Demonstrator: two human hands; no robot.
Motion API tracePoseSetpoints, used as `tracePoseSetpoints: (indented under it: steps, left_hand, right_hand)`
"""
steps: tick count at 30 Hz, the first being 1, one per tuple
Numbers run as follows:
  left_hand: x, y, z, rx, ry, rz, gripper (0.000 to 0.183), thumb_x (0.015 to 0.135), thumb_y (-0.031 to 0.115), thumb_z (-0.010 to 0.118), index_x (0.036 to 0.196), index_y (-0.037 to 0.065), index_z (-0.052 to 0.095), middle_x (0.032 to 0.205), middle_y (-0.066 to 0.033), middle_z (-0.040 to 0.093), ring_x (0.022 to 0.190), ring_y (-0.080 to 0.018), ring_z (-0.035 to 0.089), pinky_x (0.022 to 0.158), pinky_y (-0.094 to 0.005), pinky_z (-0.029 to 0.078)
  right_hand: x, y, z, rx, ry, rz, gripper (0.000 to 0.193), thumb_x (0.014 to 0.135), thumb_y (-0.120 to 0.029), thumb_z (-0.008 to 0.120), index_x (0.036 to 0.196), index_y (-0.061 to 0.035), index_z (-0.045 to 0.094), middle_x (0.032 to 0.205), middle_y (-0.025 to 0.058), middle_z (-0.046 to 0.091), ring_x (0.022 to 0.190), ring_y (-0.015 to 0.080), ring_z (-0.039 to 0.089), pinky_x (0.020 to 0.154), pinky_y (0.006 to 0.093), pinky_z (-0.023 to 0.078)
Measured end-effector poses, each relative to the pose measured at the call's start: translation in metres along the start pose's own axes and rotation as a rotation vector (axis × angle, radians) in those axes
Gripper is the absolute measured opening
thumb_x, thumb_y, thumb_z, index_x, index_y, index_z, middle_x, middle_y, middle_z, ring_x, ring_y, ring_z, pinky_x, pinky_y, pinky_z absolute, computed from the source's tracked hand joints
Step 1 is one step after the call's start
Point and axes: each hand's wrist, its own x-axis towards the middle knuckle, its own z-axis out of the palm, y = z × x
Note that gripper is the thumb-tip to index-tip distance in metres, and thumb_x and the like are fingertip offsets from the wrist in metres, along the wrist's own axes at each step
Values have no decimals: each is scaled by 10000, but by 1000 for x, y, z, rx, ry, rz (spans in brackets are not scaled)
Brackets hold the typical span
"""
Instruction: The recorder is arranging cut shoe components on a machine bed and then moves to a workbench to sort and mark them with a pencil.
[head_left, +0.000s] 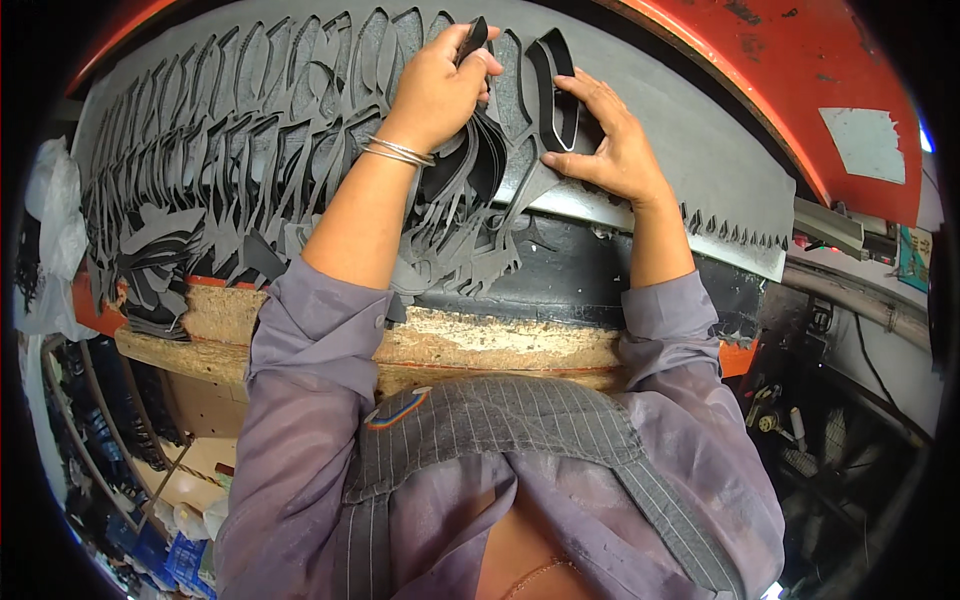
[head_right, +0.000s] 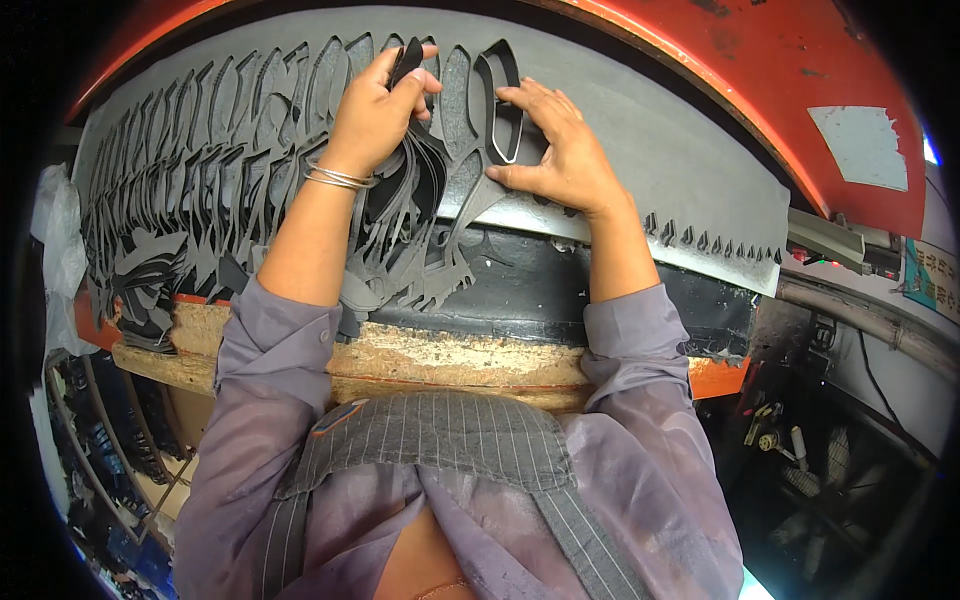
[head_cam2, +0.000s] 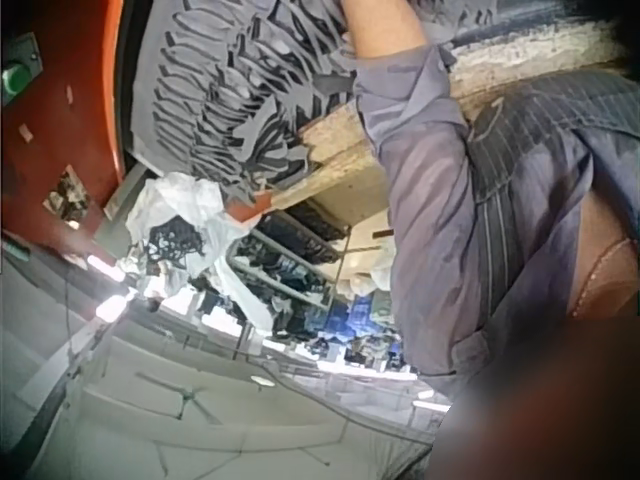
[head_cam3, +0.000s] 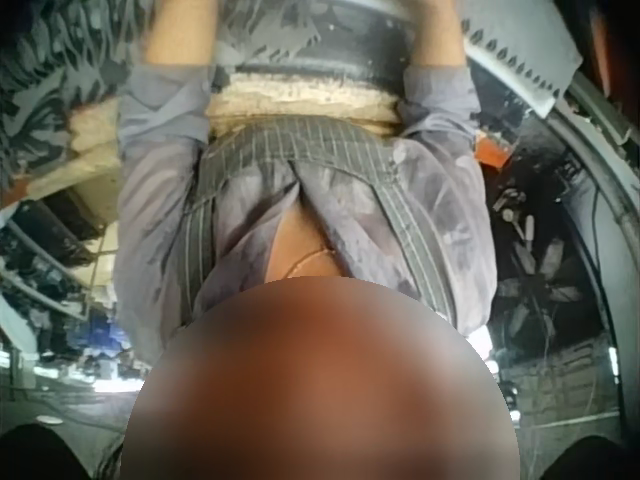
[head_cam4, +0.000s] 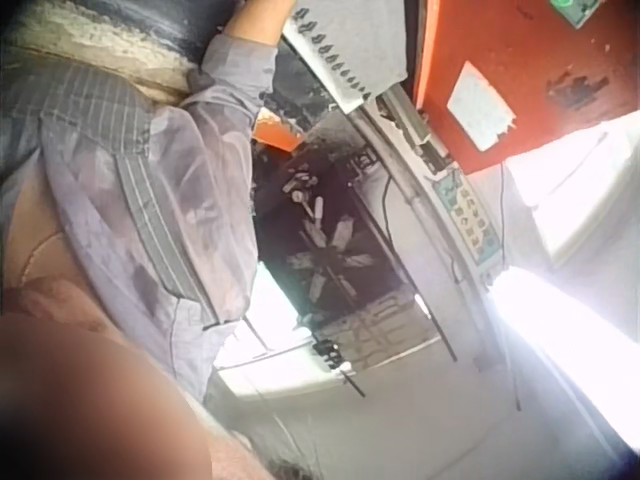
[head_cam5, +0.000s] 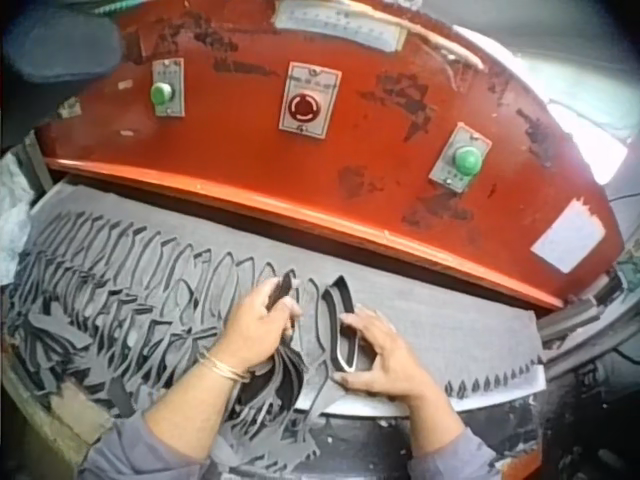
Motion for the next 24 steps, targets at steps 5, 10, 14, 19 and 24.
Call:
tracePoseSetpoints:
  steps: [5, 10, 14, 19, 24]
  left_hand:
    - [3, -1, -3, -203, -10, -17, 263, 971, 139, 464, 1182, 15, 560, 817, -31, 599, 636, -70, 533, 601, -222, 485]
    - [1, -2, -2, -174, 9, -19, 233, 944, 149, 497, 1118, 20, 582, 773, -38, 594, 542, -70, 497, 499, -226, 433]
    - [1, 7, -11, -541, 49, -139, 224, 917, 157, 562, 1089, 17, 592, 725, -33, 546, 483, -52, 408, 431, -222, 357]
    - [-11, 34, -59, -877, 251, -240, 165, 842, 176, 680, 879, 57, 572, 639, 12, 440, 472, -80, 367, 411, -240, 297]
    - [-32, 75, -117, -625, 416, -118, 207, 884, 247, 648, 840, 83, 529, 587, 50, 359, 455, -54, 319, 401, -225, 251]
  right_hand:
    - [1, -4, -2, -17, -12, 15, 777, 577, -279, 808, 1286, -117, 535, 1356, 218, 477, 1298, 356, 413, 1106, 443, 279]
    - [0, -2, -1, -30, -31, -3, 783, 584, -274, 803, 1299, -123, 523, 1361, 228, 466, 1304, 362, 403, 1116, 447, 259]
    - [-2, 0, -1, -32, -21, -23, 783, 601, -284, 800, 1307, -111, 509, 1358, 234, 465, 1312, 361, 394, 1130, 459, 227]
    - [-3, -8, -8, -62, -118, 11, 863, 666, -405, 783, 1382, -105, 407, 1395, 187, 431, 1368, 328, 308, 1134, 494, 176]
    - [-21, -43, -46, 148, 244, 142, 910, 657, -272, 842, 1409, -74, 369, 1347, 171, 478, 1220, 310, 491, 1018, 411, 391]
